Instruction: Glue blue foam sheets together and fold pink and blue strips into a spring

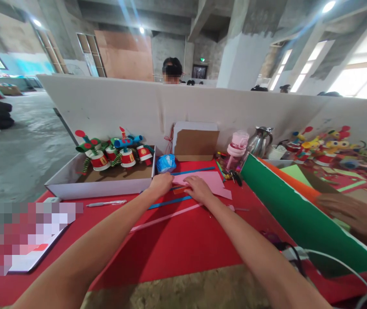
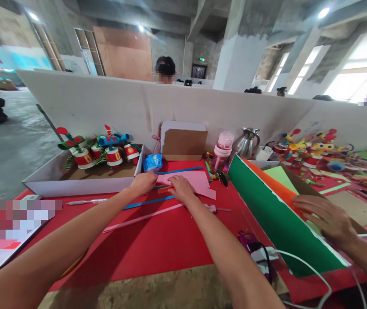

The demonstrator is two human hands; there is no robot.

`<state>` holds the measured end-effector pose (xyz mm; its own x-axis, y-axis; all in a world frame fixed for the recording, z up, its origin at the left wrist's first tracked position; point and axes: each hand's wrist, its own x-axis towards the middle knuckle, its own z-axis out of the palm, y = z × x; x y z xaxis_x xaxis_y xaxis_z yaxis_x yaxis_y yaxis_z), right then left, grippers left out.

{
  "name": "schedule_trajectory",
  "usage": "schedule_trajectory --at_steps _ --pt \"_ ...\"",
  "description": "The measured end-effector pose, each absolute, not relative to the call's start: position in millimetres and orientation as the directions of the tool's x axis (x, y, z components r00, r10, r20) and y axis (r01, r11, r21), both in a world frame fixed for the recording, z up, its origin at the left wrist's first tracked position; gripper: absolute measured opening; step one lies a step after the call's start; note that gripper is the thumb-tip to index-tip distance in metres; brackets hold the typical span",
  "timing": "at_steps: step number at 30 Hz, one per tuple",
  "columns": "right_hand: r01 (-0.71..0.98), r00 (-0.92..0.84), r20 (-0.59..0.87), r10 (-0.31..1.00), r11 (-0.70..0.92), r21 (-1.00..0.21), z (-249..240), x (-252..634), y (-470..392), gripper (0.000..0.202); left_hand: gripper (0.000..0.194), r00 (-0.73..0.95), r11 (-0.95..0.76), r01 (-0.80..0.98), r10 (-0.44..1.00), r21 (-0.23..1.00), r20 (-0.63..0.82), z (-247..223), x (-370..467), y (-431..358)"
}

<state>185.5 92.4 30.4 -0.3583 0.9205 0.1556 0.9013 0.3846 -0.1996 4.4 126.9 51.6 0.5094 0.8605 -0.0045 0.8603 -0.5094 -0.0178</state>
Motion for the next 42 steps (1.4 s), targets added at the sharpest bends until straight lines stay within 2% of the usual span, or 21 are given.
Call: schedule_trajectory --at_steps 4,13,17,22,26,30,34,42 --pt "0.947 -0.291 0.179 0.940 0.309 -0.088 25 186 109 0.019 0.030 0.487 -0.488 0.873 0.873 0.000 0.027 56 6 125" --pt "0.978 -0.069 0.232 0.970 0.111 -0.176 20 202 138 0.020 0.028 0.431 -0.433 0.901 0.900 -0.033 -0.062 39 15 117" --pt "0.959 -0.120 0.233 0.965 0.173 -0.223 17 207 142 0.020 0.027 0.430 -0.434 0.899 0.900 -0.053 -0.072 38 20 123" --pt "0.907 -0.297 0.204 0.933 0.342 -0.246 10 209 140 0.017 0.029 0.472 -0.475 0.877 0.880 -0.073 -0.052 41 23 128" --pt "0.879 -0.395 0.184 0.900 0.428 -0.210 5 208 139 0.042 0.031 0.484 -0.483 0.872 0.875 -0.080 -0.018 44 21 132" --pt "0.874 -0.438 0.150 0.886 0.459 -0.159 5 205 141 0.033 0.034 0.499 -0.497 0.865 0.867 -0.073 0.003 44 16 128" --pt "0.880 -0.448 0.117 0.886 0.460 -0.119 10 203 140 0.026 0.028 0.511 -0.513 0.856 0.858 -0.058 -0.042 39 10 116" --pt "0.927 -0.359 0.108 0.927 0.368 -0.078 18 195 134 0.029 0.029 0.424 -0.429 0.900 0.903 -0.073 -0.070 35 3 109"
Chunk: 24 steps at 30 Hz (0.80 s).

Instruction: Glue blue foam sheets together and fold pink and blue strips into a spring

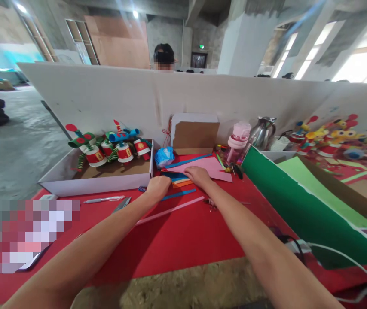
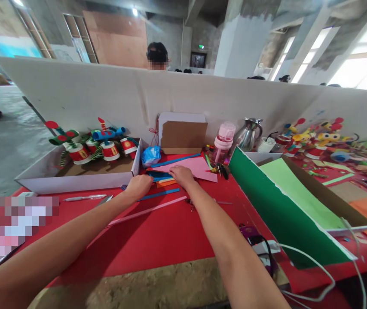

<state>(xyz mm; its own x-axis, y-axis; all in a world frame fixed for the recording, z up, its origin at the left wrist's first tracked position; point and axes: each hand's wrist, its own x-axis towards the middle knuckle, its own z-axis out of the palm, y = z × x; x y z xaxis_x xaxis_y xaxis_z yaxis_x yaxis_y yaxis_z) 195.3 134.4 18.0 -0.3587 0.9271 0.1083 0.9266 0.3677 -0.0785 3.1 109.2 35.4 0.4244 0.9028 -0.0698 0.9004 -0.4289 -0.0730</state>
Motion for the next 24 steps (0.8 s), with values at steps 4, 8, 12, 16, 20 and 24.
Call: schedule_trajectory --at_steps 4,8,12,16,20,24 --pt "0.949 -0.299 0.114 0.947 0.308 -0.070 17 193 138 0.033 0.032 0.401 -0.405 0.911 0.914 -0.080 -0.058 38 4 118" --pt "0.957 -0.271 0.124 0.954 0.281 -0.066 16 191 142 0.033 0.030 0.404 -0.408 0.909 0.913 -0.083 -0.059 37 7 124" --pt "0.958 -0.270 0.126 0.955 0.279 -0.065 13 191 143 0.032 0.031 0.416 -0.420 0.903 0.908 -0.091 -0.055 37 10 123" --pt "0.953 -0.285 0.130 0.950 0.295 -0.064 10 192 141 0.031 0.033 0.432 -0.433 0.896 0.901 -0.100 -0.033 40 12 121" --pt "0.930 -0.348 0.134 0.928 0.359 -0.074 9 193 136 0.030 0.035 0.426 -0.423 0.900 0.905 -0.103 0.006 45 14 125" --pt "0.923 -0.368 0.117 0.922 0.378 -0.073 9 189 136 0.031 0.034 0.428 -0.423 0.900 0.903 -0.101 0.030 46 12 129"
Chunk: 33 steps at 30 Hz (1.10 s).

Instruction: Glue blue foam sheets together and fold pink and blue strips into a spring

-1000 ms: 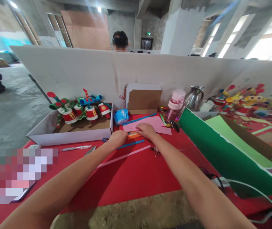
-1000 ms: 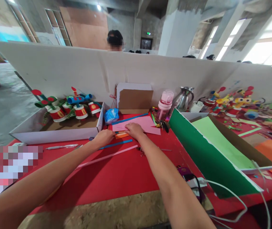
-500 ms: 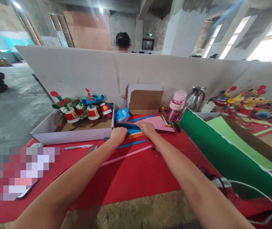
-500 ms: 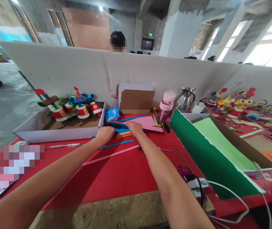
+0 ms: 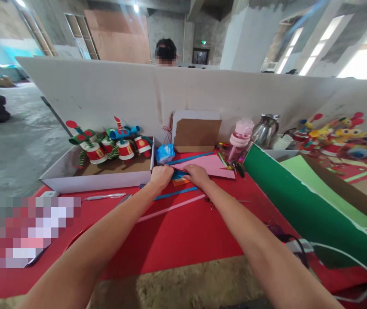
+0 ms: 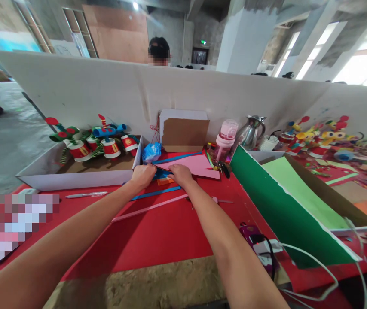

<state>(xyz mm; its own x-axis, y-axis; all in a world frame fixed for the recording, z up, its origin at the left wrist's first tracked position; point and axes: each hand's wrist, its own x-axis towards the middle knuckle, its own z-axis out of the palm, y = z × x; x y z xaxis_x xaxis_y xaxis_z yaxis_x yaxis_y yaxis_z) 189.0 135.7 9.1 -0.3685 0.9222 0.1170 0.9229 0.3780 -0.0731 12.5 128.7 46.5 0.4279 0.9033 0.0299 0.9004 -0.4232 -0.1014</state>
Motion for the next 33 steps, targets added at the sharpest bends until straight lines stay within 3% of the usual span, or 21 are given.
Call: schedule_trajectory --at_steps 11,33 --pt "0.953 -0.283 0.099 0.954 0.291 -0.085 17 182 146 0.027 0.027 0.483 -0.484 0.874 0.875 -0.047 -0.036 28 8 115" --pt "0.936 -0.325 0.087 0.942 0.334 -0.109 21 187 148 0.024 0.029 0.527 -0.527 0.850 0.850 0.015 -0.001 26 21 118"
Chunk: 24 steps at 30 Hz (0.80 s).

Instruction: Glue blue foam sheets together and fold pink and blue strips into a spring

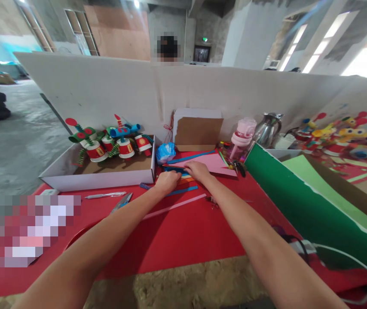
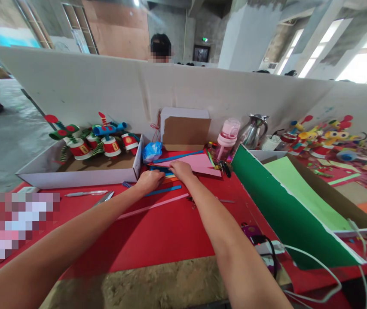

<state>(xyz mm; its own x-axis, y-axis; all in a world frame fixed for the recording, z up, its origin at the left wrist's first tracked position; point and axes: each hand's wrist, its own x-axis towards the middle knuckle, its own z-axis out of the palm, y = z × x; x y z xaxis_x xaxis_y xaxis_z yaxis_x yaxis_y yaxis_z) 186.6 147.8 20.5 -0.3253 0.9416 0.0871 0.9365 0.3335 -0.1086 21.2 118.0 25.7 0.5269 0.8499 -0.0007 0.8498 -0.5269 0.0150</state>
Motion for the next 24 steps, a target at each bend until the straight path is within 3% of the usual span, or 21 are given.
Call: schedule_trajectory --at_steps 12,24 --pt "0.942 -0.291 0.089 0.953 0.302 -0.149 22 188 155 0.032 0.031 0.397 -0.397 0.918 0.917 -0.005 -0.049 28 10 124" --pt "0.936 -0.281 0.088 0.956 0.293 -0.197 19 188 156 0.036 0.033 0.395 -0.398 0.917 0.915 -0.026 -0.079 34 8 121"
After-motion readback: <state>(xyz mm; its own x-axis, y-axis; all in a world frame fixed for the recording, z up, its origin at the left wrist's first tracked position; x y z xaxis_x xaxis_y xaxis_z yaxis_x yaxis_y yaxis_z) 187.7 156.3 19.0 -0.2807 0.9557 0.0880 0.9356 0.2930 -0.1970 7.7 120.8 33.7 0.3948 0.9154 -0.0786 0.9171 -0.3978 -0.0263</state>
